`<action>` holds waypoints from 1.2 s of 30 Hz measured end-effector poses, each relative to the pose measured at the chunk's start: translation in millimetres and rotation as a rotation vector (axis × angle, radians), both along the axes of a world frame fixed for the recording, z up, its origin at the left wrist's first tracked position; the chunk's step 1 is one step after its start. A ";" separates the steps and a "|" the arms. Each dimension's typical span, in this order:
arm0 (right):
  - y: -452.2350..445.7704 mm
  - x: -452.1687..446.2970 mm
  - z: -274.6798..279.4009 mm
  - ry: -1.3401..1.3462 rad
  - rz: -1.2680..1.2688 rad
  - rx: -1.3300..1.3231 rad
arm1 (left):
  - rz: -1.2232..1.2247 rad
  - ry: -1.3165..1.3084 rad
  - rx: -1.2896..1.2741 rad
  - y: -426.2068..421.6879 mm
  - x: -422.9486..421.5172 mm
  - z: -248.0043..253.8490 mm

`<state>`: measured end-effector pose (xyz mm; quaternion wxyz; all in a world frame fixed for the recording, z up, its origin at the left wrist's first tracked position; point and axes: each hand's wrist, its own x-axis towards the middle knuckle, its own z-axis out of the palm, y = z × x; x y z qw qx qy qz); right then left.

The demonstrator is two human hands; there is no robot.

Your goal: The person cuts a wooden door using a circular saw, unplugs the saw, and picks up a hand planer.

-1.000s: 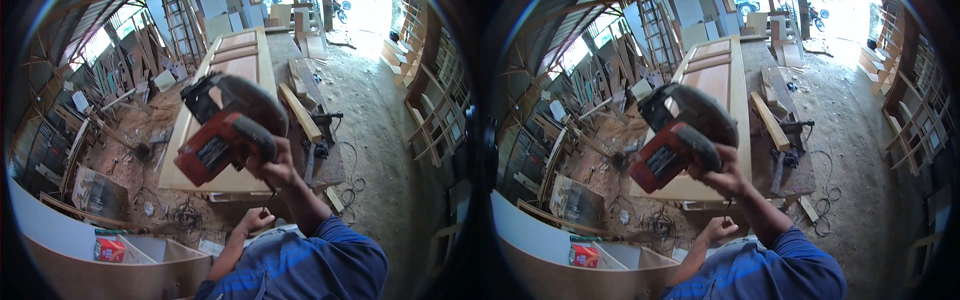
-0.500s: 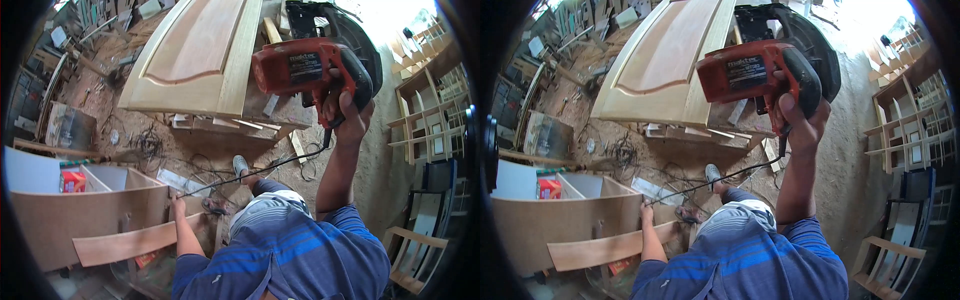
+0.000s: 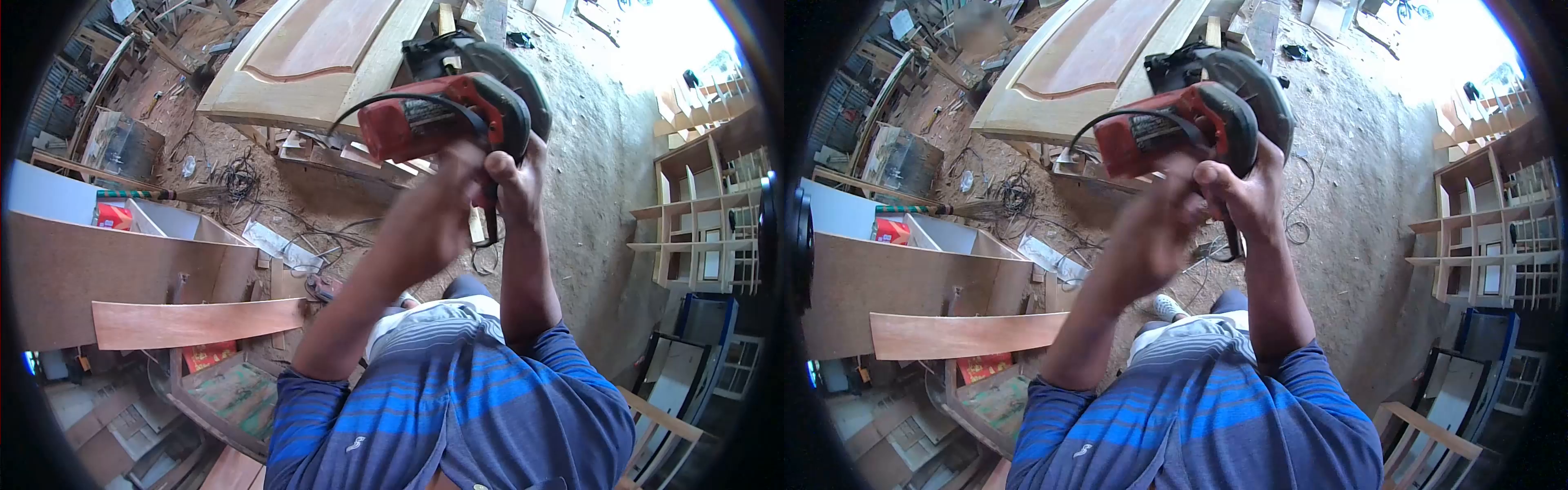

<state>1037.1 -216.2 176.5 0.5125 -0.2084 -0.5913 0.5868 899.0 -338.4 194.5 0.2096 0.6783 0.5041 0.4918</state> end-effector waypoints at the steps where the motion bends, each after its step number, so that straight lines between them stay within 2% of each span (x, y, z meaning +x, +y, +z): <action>1: 3.7 8.9 -2.0 0.005 -0.002 0.012 | 0.089 0.012 -0.031 -2.9 35.7 -1.8; 3: 4.2 33.9 2.2 -0.024 0.021 -0.068 | 0.110 0.009 0.006 -2.3 70.9 -20.3; 6: 15.7 84.5 8.0 -0.107 0.094 -0.183 | 0.077 -0.047 -0.117 -8.9 102.5 -38.6; 8: 29.4 120.6 14.0 -0.132 0.071 -0.140 | 0.181 -0.146 -0.367 -30.0 126.2 -55.4; 9: 37.8 138.5 15.4 -0.141 0.055 -0.112 | 0.290 -0.217 -0.341 -40.4 134.9 -77.0; 10: 50.0 156.5 10.3 -0.061 0.038 -0.063 | 0.323 -0.195 -0.257 -53.2 134.6 -122.5; 11: 58.4 180.5 16.1 -0.095 -0.011 -0.049 | 0.385 -0.117 -0.324 -65.5 134.5 -141.7; 14: 92.2 260.1 24.0 -0.119 -0.086 0.025 | 0.691 -0.051 -0.419 -137.1 114.6 -259.2; 15: 105.4 282.1 21.8 -0.104 -0.128 0.093 | 0.824 -0.165 -0.556 -169.7 103.9 -294.7; 17: 131.8 328.7 27.7 -0.206 -0.330 0.258 | 1.004 0.009 -0.572 -226.3 84.5 -324.0; 18: 130.6 349.2 41.9 -0.205 -0.294 0.181 | 1.120 0.028 -0.505 -253.0 80.2 -335.6; 20: 153.7 391.3 41.0 -0.202 -0.409 0.237 | 1.294 0.180 -0.643 -316.5 48.0 -369.8; 21: 161.7 407.9 44.1 -0.204 -0.472 0.267 | 1.317 0.148 -0.594 -330.6 42.6 -369.8; 22: 159.6 415.6 52.4 -0.167 -0.487 0.256 | 1.386 0.223 -0.740 -329.9 34.8 -358.6; 23: 153.0 424.2 61.4 -0.132 -0.509 0.243 | 1.399 0.262 -0.789 -315.4 27.4 -346.1; 25: 145.1 445.1 68.3 -0.084 -0.556 0.214 | 1.370 -0.111 -0.769 -257.4 20.3 -318.5; 29: 134.6 487.0 56.3 -0.094 -0.634 0.146 | 1.016 0.063 -0.744 -96.1 34.1 -290.8; 31: 139.1 506.1 43.3 -0.112 -0.599 0.104 | 0.889 0.236 -0.609 -5.0 99.6 -242.4; 33: 149.8 530.2 19.5 -0.104 -0.588 0.059 | 0.726 0.296 -0.430 54.2 133.0 -252.2; 34: 158.3 541.1 10.9 -0.128 -0.593 0.033 | 0.720 0.226 -0.592 77.2 145.8 -269.6; 35: 168.9 553.8 2.1 -0.148 -0.598 0.004 | 0.712 0.157 -0.789 106.4 187.1 -236.2; 36: 183.4 568.3 -6.8 -0.156 -0.531 -0.009 | 0.659 0.158 -0.810 129.0 207.5 -244.6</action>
